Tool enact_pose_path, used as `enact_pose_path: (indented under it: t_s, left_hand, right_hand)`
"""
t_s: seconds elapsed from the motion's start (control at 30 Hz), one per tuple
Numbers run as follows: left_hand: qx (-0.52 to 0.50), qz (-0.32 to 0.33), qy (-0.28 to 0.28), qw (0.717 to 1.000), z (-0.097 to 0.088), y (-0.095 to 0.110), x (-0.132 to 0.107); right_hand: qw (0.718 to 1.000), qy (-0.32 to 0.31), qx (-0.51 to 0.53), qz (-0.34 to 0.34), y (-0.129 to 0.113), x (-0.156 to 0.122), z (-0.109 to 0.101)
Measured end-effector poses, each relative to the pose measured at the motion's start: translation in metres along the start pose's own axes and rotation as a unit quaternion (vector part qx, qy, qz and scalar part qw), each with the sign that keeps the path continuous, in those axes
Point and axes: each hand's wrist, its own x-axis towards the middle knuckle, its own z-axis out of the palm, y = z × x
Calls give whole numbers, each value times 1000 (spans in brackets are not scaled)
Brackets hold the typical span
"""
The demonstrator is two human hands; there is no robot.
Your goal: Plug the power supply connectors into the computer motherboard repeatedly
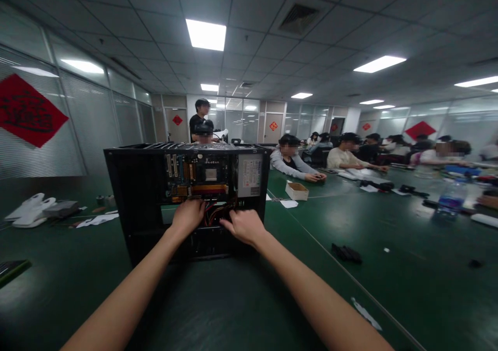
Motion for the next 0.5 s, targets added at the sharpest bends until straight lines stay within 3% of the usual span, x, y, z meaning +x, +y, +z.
enact_pose_path:
  t_s: [0.07,0.17,0.27,0.4,0.5]
  left_hand:
    - [1,-9,-3,1000,-2,1,-16]
    - [25,-24,13,999,-1,-1,-43]
    - [43,34,52,997,0,-3,-65]
    - [43,53,47,997,-1,-4,-75]
    - [48,62,80,994,0,-3,-79]
  right_hand:
    - [998,9,-51,-25,4,-16,7]
    - [996,35,-85,10,0,-23,18]
    - [994,44,-93,44,-5,-20,22]
    - [994,46,-83,50,-7,-19,22]
    - [993,56,-83,59,-9,-21,19]
